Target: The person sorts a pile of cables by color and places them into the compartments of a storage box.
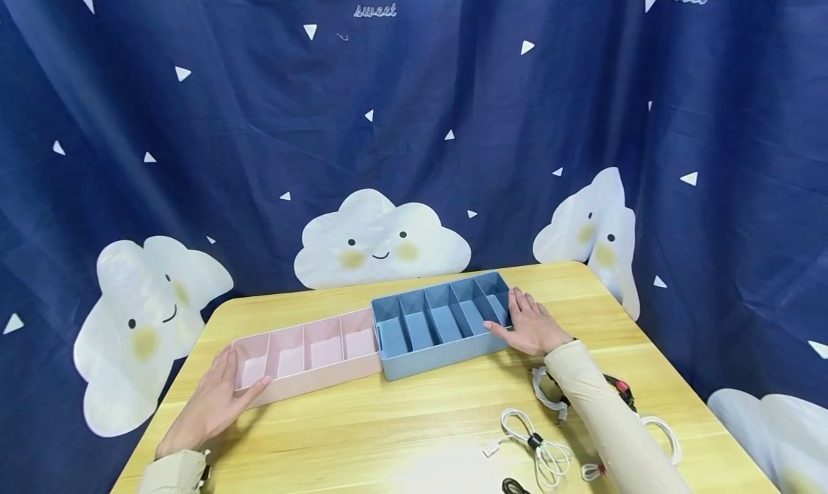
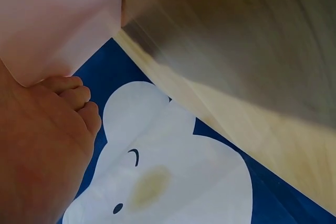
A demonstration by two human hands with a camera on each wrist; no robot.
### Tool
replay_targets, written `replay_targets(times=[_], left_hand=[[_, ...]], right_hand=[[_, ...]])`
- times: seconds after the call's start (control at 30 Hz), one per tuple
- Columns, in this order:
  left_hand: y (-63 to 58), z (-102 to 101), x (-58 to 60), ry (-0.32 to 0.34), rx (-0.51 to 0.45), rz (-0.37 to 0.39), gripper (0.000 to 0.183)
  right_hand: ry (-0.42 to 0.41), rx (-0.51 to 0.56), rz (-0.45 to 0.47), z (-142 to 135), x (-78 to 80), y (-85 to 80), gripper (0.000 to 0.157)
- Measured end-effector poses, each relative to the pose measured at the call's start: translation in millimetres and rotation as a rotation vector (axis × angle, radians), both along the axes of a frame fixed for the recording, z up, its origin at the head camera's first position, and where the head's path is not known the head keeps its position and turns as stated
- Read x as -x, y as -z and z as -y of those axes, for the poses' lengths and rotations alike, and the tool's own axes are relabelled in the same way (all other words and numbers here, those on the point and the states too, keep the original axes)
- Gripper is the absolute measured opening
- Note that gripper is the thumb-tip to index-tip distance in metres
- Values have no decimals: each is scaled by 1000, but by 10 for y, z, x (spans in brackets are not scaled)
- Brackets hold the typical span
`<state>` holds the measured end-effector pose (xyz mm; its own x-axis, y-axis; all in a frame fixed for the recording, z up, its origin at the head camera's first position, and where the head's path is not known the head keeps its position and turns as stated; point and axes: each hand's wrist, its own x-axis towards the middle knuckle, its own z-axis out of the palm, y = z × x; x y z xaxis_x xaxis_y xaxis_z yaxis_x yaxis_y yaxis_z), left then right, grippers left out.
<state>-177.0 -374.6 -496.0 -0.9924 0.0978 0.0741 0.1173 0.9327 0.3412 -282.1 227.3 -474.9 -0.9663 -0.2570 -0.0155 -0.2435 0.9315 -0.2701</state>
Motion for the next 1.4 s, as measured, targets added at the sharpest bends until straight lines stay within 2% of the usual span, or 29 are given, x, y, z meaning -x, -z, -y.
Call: replay_targets(times=[0.6,1.03,1.4], left_hand=[[-13,-94,114,26,-21,35,108],[-23,-178,212,47,-2,12,108],[-10,-234,315,74,-8,6,108]], right_hand=[[14,5,-21,-109,-77,-6,106],[31,11,14,-202,-125,-13,109],[51,23,0,-295,-198,4,109]])
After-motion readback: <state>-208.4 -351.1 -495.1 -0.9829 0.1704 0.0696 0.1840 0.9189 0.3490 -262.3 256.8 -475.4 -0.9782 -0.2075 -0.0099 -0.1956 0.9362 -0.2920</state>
